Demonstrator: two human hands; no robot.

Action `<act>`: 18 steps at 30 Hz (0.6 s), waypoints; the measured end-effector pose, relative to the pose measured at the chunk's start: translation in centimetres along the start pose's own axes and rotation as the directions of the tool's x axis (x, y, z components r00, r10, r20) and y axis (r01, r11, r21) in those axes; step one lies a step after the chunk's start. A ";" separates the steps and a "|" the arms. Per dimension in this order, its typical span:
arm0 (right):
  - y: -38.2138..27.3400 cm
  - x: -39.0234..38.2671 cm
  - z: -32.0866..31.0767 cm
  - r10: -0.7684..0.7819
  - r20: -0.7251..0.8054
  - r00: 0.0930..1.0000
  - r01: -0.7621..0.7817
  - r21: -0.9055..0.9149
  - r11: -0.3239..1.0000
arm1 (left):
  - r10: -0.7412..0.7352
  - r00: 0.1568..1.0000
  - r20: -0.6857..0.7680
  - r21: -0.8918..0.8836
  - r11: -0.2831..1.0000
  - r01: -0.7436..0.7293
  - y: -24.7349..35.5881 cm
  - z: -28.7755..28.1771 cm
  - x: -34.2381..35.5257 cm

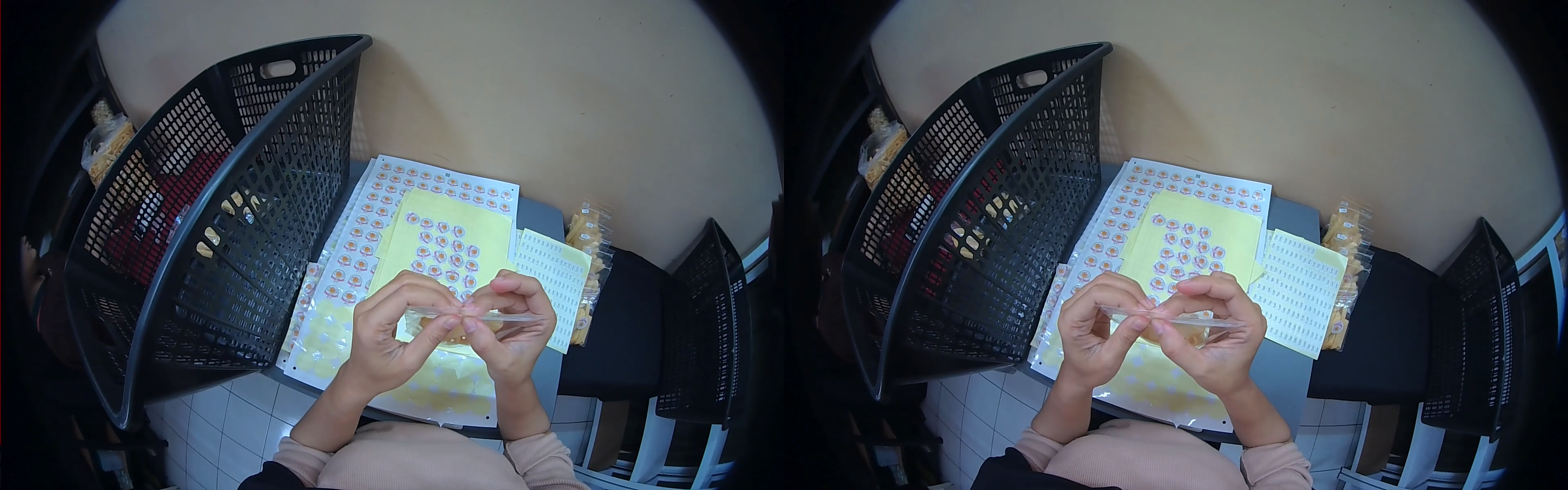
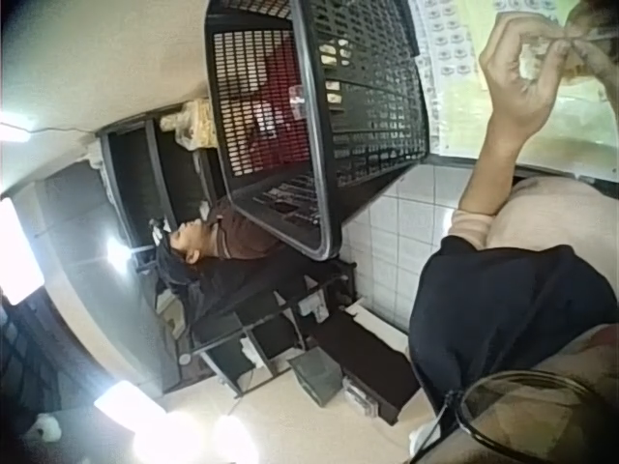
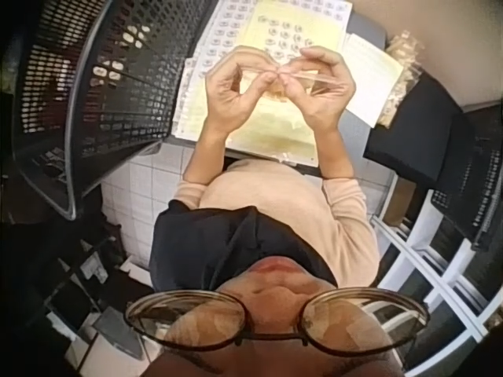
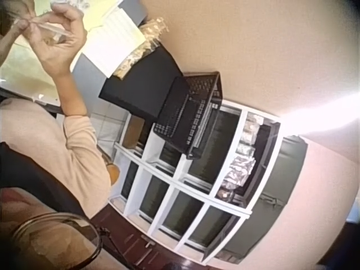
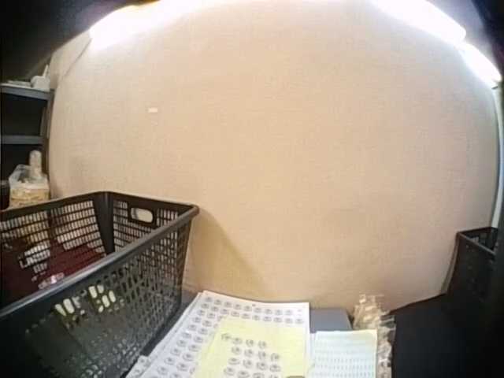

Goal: Sealing small plastic snack bags by pressing the zip-lock and then applying circular stickers as labels.

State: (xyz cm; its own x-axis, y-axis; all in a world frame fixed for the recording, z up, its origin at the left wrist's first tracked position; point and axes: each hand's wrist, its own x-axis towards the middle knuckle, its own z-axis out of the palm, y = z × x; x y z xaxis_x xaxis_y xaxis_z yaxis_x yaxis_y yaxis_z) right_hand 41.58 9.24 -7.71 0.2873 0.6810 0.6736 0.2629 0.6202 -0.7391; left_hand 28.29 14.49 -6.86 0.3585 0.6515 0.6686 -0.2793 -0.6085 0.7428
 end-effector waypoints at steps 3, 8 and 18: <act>-0.5 0.1 0.5 0.102 -0.057 0.993 -0.092 0.155 0.984 | -0.012 1.000 -0.017 -0.088 0.996 0.010 -0.3 -0.3 -0.1; -0.5 0.3 0.3 0.088 -0.052 0.995 -0.081 0.125 0.989 | -0.030 0.999 -0.045 -0.196 0.980 0.021 -0.6 -1.3 -0.1; 0.0 0.1 0.4 0.092 -0.037 0.995 -0.088 0.106 0.990 | -0.014 1.000 -0.016 -0.082 0.997 0.013 -0.7 -1.1 -0.4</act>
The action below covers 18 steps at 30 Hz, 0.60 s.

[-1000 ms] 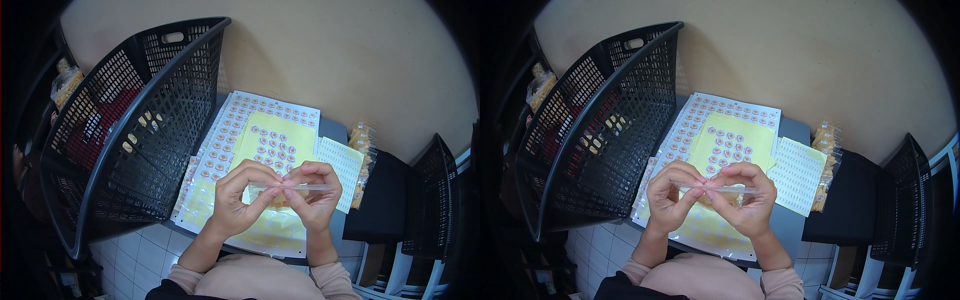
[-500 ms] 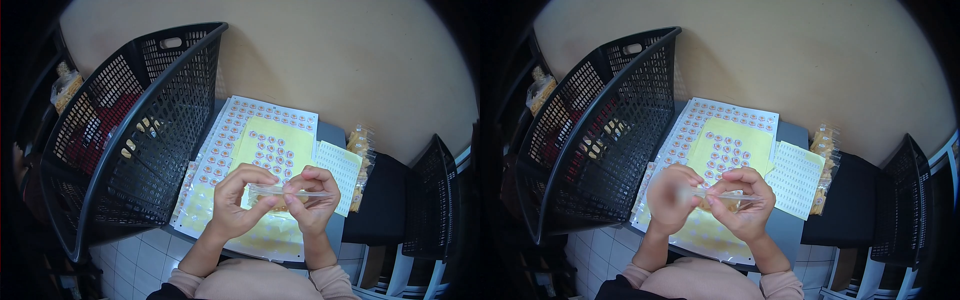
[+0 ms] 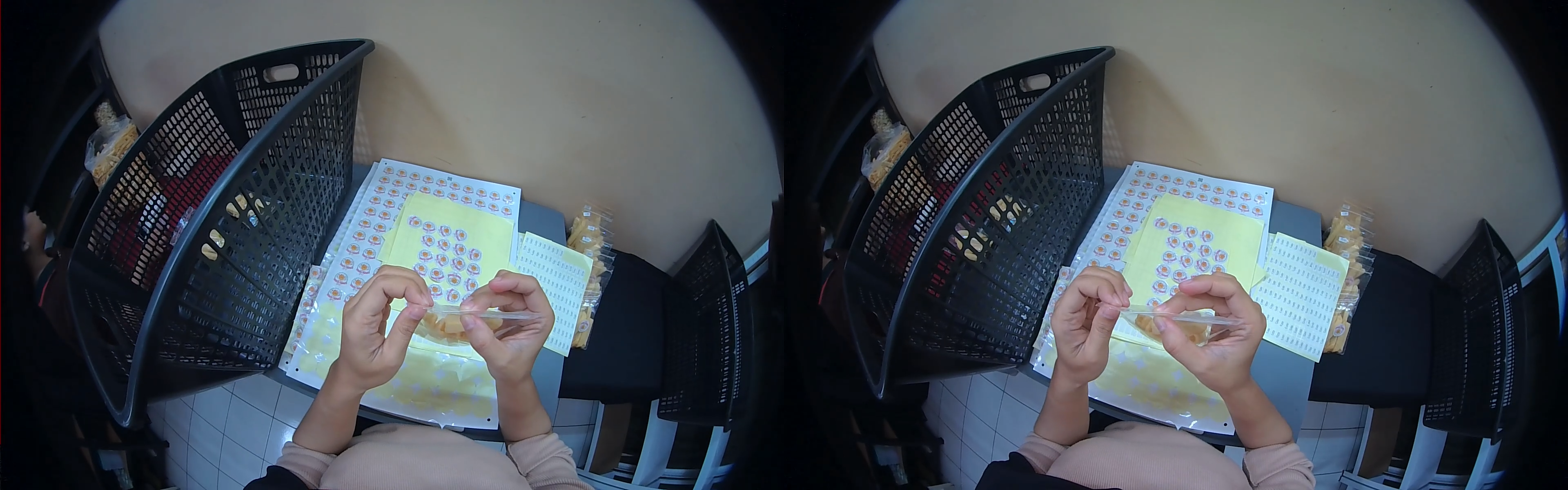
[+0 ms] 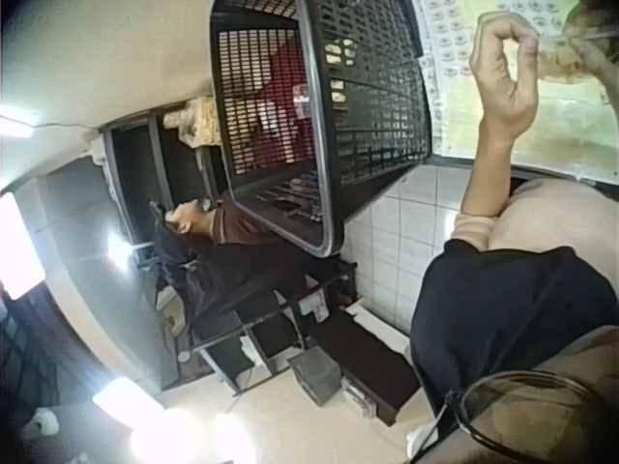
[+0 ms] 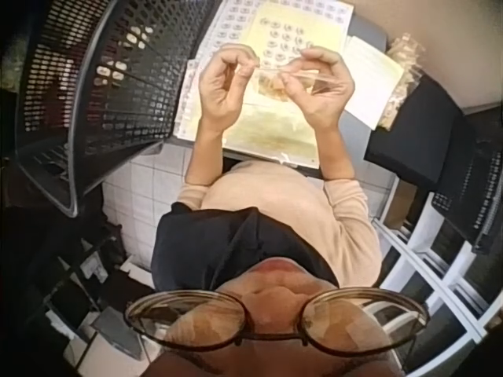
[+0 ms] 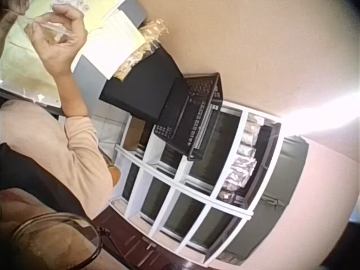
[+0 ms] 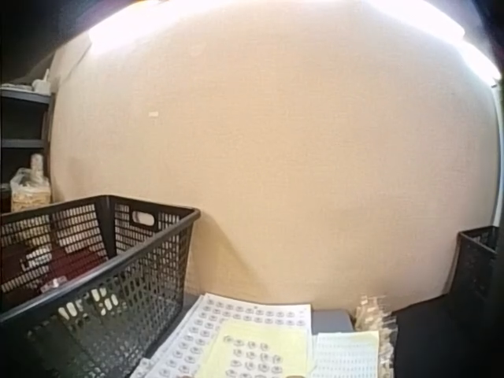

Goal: Sealing small plastic snack bags by pressing the zip-lock and then applying circular stickers as labels.

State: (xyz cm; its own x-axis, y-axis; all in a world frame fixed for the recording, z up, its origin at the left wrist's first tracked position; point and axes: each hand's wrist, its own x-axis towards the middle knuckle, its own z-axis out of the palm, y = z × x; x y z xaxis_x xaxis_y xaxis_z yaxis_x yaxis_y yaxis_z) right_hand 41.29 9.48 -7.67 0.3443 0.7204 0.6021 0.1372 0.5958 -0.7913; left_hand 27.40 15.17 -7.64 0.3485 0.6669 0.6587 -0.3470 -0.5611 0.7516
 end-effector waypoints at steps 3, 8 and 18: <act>-0.3 0.1 0.1 0.020 -0.019 1.000 -0.020 0.026 0.999 | 0.008 1.000 -0.021 -0.026 1.000 -0.009 0.2 0.1 0.2; -0.3 0.3 -0.1 0.007 -0.019 1.000 -0.008 -0.007 1.000 | -0.002 0.999 0.049 0.045 0.999 0.000 0.3 0.1 0.4; -0.1 0.1 0.1 0.046 -0.040 0.998 -0.046 0.019 0.999 | 0.001 1.000 -0.010 -0.006 1.000 -0.001 0.1 0.4 0.2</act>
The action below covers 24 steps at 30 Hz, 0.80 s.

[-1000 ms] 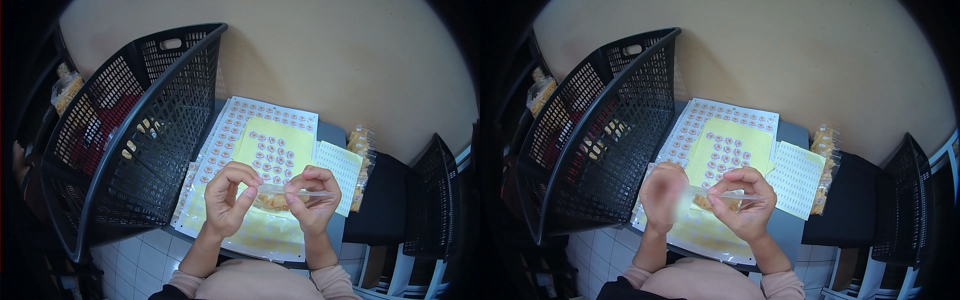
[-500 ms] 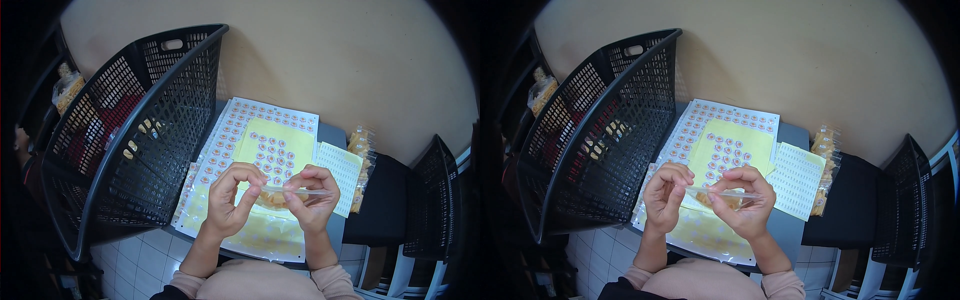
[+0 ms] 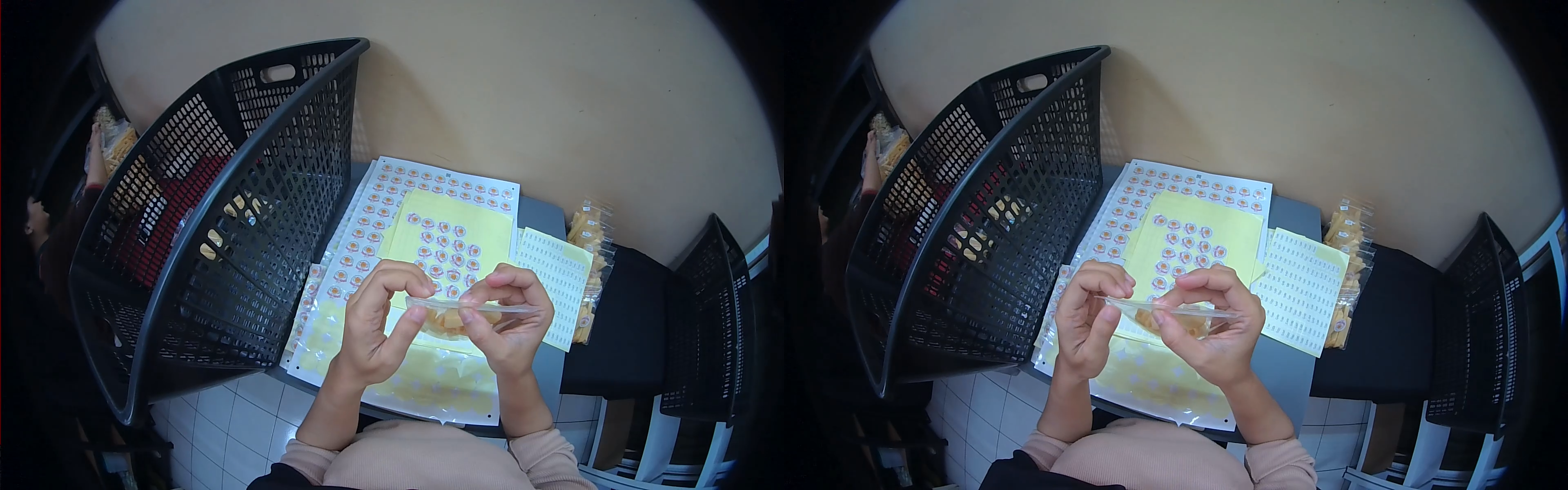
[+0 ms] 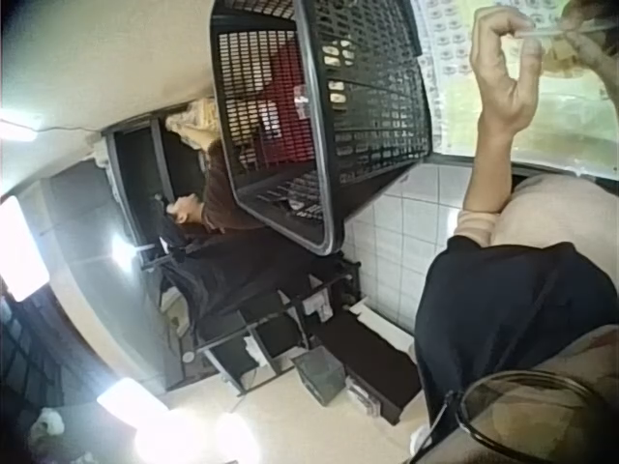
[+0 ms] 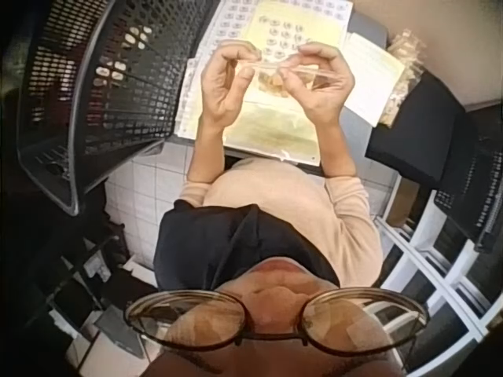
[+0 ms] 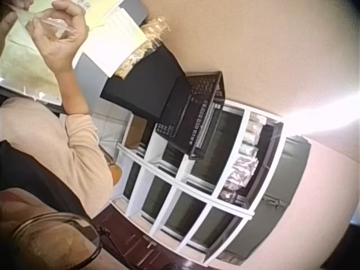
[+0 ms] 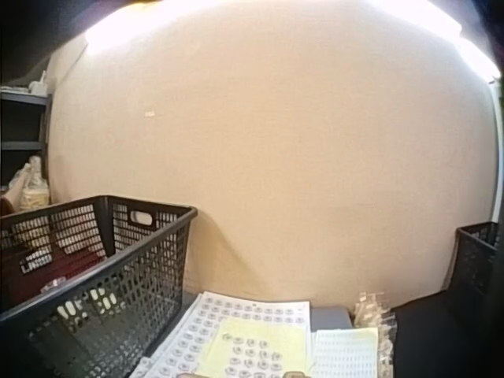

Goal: Sealing small plastic snack bags by pressing the zip-lock and then applying circular stickers as labels.

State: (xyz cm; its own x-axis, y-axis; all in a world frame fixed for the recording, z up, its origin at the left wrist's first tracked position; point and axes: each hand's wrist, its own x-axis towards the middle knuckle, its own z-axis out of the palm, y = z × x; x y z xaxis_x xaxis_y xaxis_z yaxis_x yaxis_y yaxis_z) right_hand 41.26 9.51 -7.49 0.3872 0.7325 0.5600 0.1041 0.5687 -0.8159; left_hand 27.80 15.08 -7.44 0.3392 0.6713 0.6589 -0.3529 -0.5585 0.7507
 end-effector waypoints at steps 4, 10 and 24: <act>0.1 0.0 -0.1 0.022 0.023 0.999 -0.022 -0.012 1.000 | 0.027 0.999 0.046 0.058 0.998 -0.030 -0.1 -0.2 0.0; 0.4 0.0 -0.1 0.009 0.036 0.999 -0.007 -0.052 0.999 | 0.014 1.000 0.021 0.070 0.997 -0.015 -0.4 0.0 -0.1; 0.5 0.0 0.2 0.061 0.022 0.998 -0.060 -0.038 0.997 | 0.000 1.000 0.016 0.107 0.994 -0.001 -0.5 0.0 0.2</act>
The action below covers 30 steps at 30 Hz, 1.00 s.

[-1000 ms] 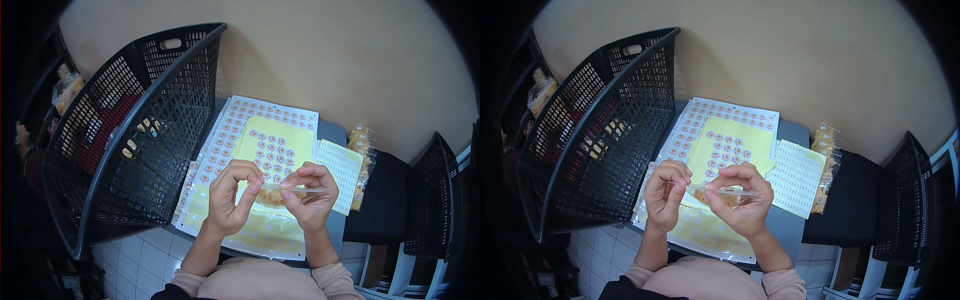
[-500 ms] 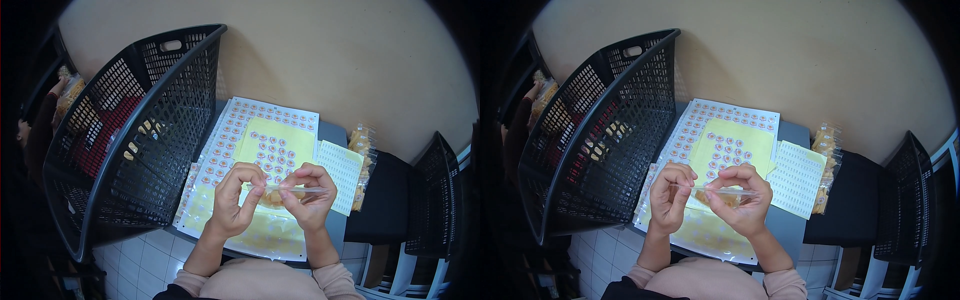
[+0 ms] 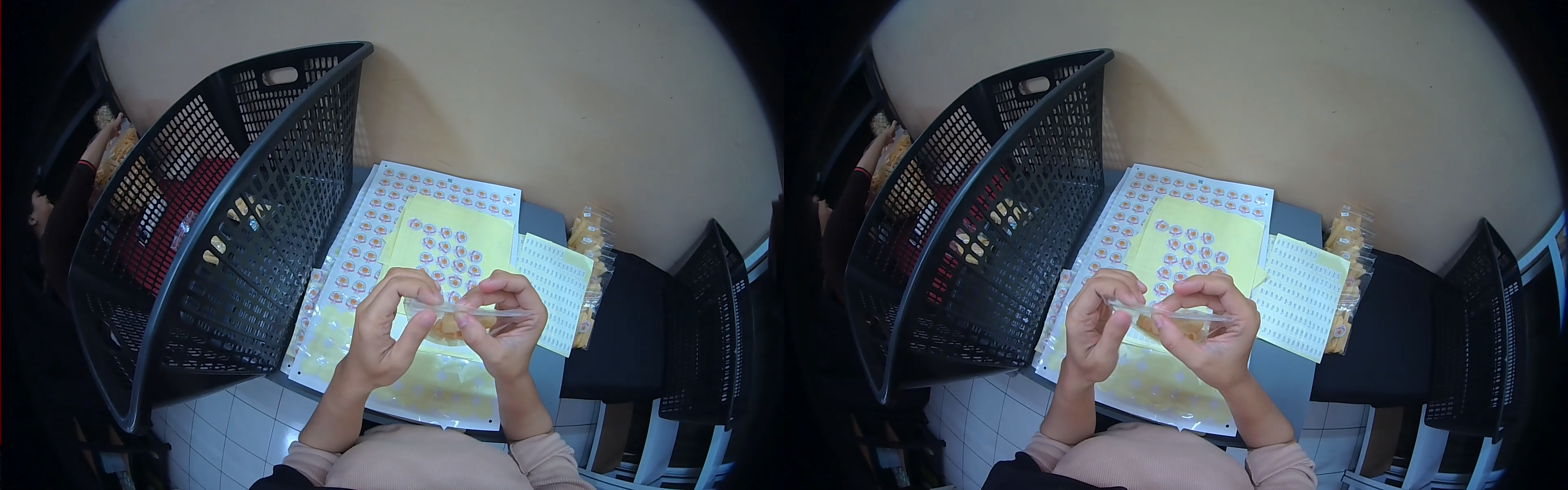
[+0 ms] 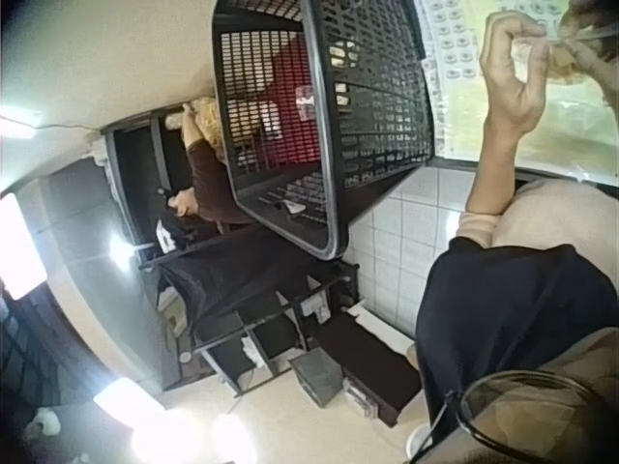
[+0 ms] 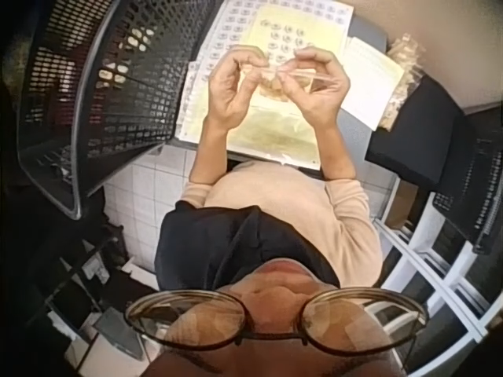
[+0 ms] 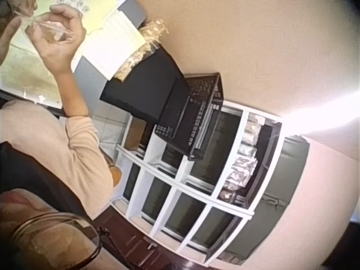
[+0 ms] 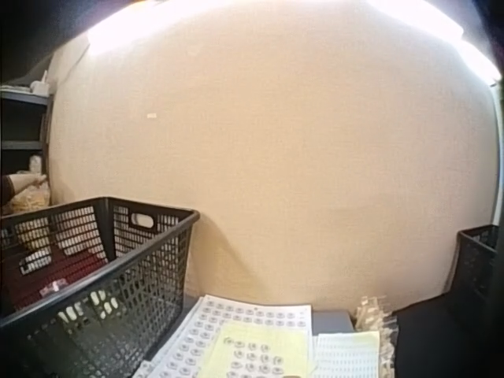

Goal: Sealing small plastic snack bags by pressing the zip-lock and then applying circular stickers as labels.

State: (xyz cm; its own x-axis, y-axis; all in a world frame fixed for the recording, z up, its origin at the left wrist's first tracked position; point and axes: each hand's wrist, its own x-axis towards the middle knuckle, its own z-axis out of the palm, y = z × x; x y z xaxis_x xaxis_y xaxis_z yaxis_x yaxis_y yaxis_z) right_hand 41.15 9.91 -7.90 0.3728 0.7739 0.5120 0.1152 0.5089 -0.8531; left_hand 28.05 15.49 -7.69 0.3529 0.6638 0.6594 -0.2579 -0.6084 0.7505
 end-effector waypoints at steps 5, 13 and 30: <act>0.3 0.0 -0.2 -0.028 0.037 0.999 0.030 -0.042 0.999 | 0.018 0.999 0.042 0.017 1.000 -0.019 0.1 -0.1 0.2; -0.6 0.6 -0.6 -0.178 0.091 0.980 0.183 -0.053 0.982 | 0.052 0.997 0.054 0.051 0.997 -0.055 0.4 -0.8 0.2; -1.8 1.4 -2.1 -0.288 0.145 0.947 0.316 -0.251 0.915 | 0.028 0.995 0.094 0.094 0.995 -0.037 0.8 -1.7 0.5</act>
State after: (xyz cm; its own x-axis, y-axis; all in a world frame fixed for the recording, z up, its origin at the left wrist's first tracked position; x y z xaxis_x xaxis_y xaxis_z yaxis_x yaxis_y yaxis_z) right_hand 43.41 9.30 -5.84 0.1859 0.6411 0.7446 0.4545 0.6158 -0.6436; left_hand 26.47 16.11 -6.67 0.4286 0.6027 0.6731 -0.1847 -0.6708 0.7183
